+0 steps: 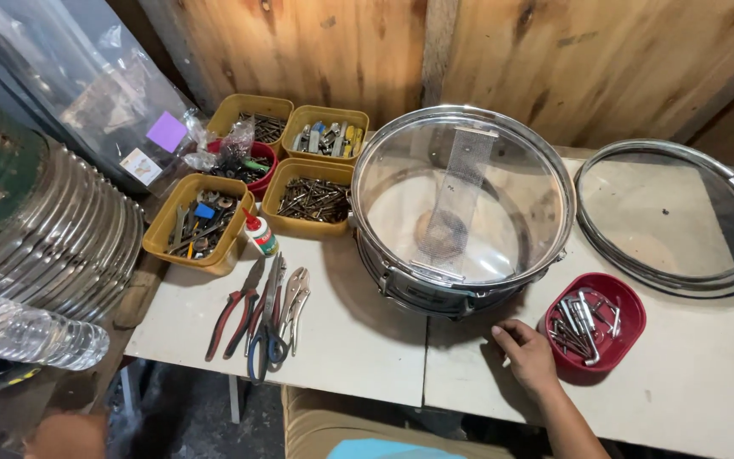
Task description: The person secures a mesh screen onto a metal drum shell using a small wrench to tighten the tension rods. They then place a black rubber pad onto the drum's rim and continue to adjust the hardware.
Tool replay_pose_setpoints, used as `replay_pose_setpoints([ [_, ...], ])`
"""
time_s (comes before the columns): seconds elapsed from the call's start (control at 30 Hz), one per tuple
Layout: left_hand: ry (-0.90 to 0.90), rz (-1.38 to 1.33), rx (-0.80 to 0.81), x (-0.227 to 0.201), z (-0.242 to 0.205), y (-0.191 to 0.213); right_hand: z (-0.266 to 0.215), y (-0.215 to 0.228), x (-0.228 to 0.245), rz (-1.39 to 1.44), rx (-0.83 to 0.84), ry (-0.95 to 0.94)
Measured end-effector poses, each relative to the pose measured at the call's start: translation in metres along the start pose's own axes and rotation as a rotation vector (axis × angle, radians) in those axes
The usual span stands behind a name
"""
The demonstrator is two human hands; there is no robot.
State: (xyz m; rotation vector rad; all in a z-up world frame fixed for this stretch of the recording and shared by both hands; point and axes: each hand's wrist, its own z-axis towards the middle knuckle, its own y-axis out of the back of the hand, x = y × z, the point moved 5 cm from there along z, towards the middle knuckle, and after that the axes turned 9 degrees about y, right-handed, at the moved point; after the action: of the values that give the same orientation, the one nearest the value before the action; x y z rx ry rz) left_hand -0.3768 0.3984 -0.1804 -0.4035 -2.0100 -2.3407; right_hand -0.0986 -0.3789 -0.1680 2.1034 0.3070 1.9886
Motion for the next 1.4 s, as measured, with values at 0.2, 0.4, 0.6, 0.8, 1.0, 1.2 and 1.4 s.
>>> replay_pose_setpoints([
  [0.2, 0.121, -0.336, 0.053, -0.005, -0.005, 0.015, 0.001, 0.002, 0.002, -0.150, 0.029, 0.012],
  [0.4, -0.213, -0.222, -0.212, -0.016, -0.026, 0.053, 0.003, -0.001, -0.002, -0.003, 0.029, 0.049],
  [0.6, -0.220, -0.545, -0.777, -0.006, -0.065, 0.034, -0.032, -0.001, 0.073, -0.137, 0.025, -0.187],
  [0.8, -0.076, -1.571, 0.733, -0.120, -0.170, 0.143, -0.045, -0.006, 0.119, -0.408, -0.170, 0.869],
  [1.0, -0.598, -2.177, 1.424, -0.226, -0.258, 0.195, -0.045, -0.012, 0.206, -0.526, -0.324, 1.277],
  [1.2, -1.057, -2.142, 1.255, -0.232, -0.306, 0.291, -0.011, -0.022, 0.202, -0.542, -0.298, 1.290],
  [1.4, -1.063, -2.038, 1.253, -0.239, -0.311, 0.298, -0.012, -0.026, 0.197, -0.566, -0.320, 1.232],
])
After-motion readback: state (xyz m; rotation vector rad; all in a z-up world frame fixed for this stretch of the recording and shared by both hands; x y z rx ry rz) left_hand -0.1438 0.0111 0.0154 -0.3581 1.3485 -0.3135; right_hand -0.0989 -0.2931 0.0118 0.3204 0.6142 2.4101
